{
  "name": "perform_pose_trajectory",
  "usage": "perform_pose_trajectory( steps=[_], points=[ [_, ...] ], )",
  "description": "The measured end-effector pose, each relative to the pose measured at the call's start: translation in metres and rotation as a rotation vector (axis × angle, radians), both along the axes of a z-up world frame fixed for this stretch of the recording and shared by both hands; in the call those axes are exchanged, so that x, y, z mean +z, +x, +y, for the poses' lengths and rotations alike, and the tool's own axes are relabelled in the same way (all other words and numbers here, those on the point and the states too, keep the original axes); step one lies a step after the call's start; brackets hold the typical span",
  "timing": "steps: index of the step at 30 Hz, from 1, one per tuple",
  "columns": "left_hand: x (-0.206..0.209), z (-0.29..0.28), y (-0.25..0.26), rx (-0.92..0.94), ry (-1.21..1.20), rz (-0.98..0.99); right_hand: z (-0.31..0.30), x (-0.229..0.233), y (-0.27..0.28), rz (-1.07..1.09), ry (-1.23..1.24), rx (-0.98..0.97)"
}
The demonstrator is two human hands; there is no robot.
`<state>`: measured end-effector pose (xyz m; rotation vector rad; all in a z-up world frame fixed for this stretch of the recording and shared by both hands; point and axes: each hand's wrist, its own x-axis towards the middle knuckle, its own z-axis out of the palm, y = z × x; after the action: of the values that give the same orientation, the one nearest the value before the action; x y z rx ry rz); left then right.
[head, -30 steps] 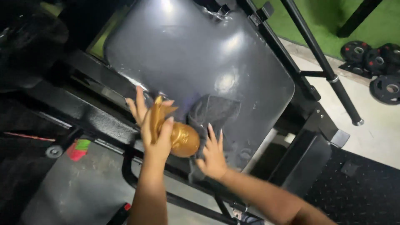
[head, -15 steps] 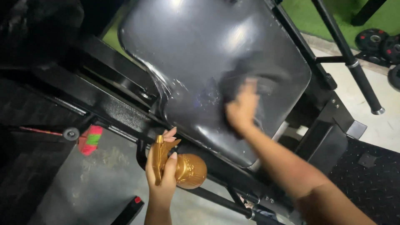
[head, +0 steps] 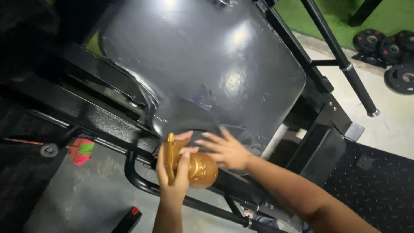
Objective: Wiping down a gym machine with a spray bottle and cloth.
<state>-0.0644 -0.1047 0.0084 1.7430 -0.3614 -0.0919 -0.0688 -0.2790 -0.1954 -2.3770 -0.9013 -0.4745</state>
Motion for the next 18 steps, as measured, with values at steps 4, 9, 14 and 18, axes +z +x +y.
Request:
perform_pose_trajectory(
  steps=[4, 9, 14, 18],
  points=[
    [-0.016, -0.027, 0.005, -0.024, -0.02, 0.031, -0.072, -0.059, -0.037, 0.192, -0.064, -0.116],
    [-0.026, -0.063, 0.033, -0.093, 0.15, -0.102, -0.168, -0.215, -0.043, 0.39, 0.521, -0.935],
    [-0.011, -0.116, 0.093, 0.011, 0.524, -0.609, -0.237, -0.169, 0.072, 0.255, 0.493, -0.831],
    [0.016, -0.163, 0.142, 0.131, 0.817, -0.866, -0.215, -0.016, 0.165, 0.269, 0.349, -0.638]
  ],
)
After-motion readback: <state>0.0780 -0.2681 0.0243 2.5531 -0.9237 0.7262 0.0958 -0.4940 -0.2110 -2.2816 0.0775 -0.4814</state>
